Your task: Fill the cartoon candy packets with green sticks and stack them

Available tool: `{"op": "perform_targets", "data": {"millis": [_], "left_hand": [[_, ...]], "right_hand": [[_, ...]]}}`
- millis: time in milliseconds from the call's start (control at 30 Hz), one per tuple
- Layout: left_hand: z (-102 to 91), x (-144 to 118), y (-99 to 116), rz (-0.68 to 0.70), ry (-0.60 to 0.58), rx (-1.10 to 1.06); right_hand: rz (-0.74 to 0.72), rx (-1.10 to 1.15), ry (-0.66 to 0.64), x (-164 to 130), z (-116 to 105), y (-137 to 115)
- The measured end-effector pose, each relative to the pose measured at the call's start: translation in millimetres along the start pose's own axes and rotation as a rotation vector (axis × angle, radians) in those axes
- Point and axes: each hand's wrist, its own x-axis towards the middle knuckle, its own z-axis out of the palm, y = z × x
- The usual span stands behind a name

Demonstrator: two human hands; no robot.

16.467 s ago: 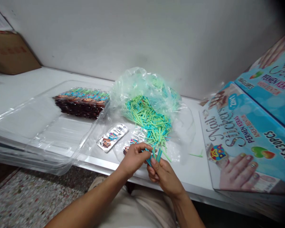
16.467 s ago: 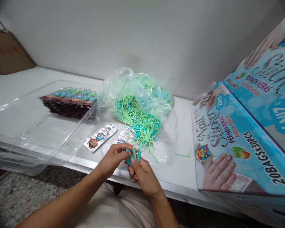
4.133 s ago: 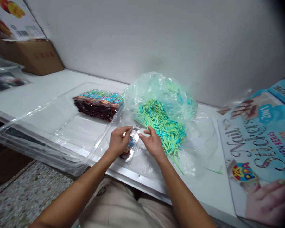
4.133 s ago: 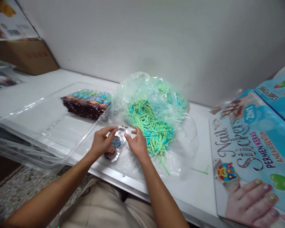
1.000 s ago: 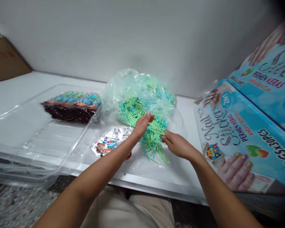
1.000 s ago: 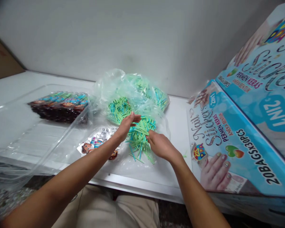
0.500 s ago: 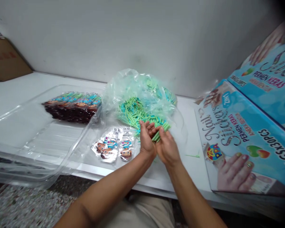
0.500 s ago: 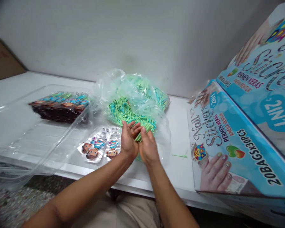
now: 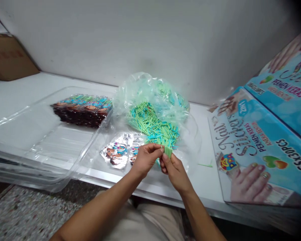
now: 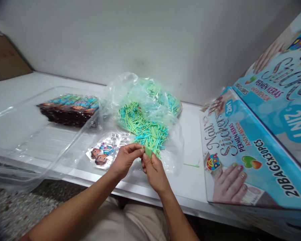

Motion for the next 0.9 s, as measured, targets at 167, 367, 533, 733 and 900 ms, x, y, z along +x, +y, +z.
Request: {"op": "perform_targets", "data": {"millis": [167, 367, 533, 733, 900], "left_hand": [[-9.1, -6, 6, -0.04, -0.02, 0.01], [-17.8, -11, 12, -0.084, -0.068, 0.073], [-15.3, -14, 8, -0.014, 0.077, 0.082], [-9.7, -16, 10, 0.001, 0.093, 0.117], [-8.9, -15, 12, -0.069, 0.016, 0.117]], "right_hand": [[0.006, 0.039, -0.058, -6, 7, 0], [0.072, 0.125, -0.115, -12, 9, 7], [0.109, 0.181, 0.025, -12, 14, 14], [0.114, 0.115, -0.002, -15, 13, 10], [0.063, 0.063, -0.073, -18, 10, 8]]}}
